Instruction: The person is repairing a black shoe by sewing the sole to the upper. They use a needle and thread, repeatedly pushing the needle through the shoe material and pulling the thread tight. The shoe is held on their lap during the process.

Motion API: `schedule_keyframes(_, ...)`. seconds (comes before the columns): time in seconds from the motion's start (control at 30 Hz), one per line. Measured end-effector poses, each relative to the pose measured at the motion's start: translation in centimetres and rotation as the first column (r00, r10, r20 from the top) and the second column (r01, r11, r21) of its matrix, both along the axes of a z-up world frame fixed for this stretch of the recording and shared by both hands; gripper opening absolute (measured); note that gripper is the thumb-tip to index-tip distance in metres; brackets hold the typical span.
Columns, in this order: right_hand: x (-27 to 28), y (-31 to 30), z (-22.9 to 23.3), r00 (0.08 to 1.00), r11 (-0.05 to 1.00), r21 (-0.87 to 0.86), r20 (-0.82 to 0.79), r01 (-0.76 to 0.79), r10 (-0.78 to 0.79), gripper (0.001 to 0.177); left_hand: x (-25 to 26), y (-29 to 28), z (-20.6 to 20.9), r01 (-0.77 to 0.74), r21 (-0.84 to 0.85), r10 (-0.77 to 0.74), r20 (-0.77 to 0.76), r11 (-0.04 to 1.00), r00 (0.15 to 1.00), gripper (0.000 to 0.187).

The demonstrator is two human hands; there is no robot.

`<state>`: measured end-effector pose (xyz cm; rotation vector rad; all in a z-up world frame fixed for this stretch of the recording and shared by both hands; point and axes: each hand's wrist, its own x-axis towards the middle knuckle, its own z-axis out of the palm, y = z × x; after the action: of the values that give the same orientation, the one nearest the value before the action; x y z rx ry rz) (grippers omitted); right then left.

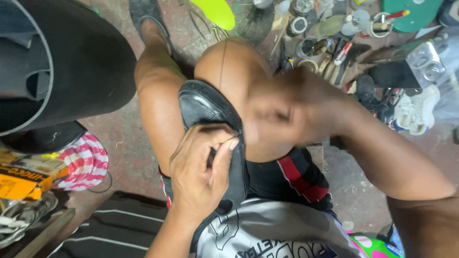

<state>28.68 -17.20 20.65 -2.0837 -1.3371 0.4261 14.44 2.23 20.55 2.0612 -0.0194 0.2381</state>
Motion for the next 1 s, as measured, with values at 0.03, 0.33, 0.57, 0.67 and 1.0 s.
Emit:
schedule_keyframes(0.03, 0.5, 0.5, -0.1, 0.994, 0.997, 0.010, 0.074, 0.080, -0.081, 0.010, -0.4, -0.1, -0.2, -0.039, -0.044, 0.037, -0.040, 0.998, 0.998, 0.009)
schedule_keyframes(0.33, 3.0, 1.5, -0.5, 0.957, 0.977, 0.125, 0.213, 0.171, -0.195, 0.015, -3.0, 0.5, -1.7, -0.109, -0.485, 0.035, -0.159, 0.868, 0.987, 0.023)
schedule_keyframes(0.57, 2.0, -2.7, 0.7, 0.872, 0.881, -0.083, -0.125, 0.466, -0.473, 0.021, -3.7, 1.0, -2.6, -0.061, -0.645, -0.019, -0.117, 0.762, 0.993, 0.020)
schedule_keyframes(0.67, 1.8, -0.7, 0.3, 0.920, 0.924, 0.074, 0.093, 0.376, -0.382, 0.029, -3.7, 1.3, -2.7, -0.083, -0.675, -0.026, -0.150, 0.733, 0.988, 0.020)
schedule_keyframes(1.0, 4.1, 2.1, 1.4, 0.799, 0.998, 0.069, 0.600, -0.011, -0.033, 0.019, -3.5, 1.2, -2.9, -0.079, -0.698, -0.058, -0.171, 0.712, 0.984, 0.017)
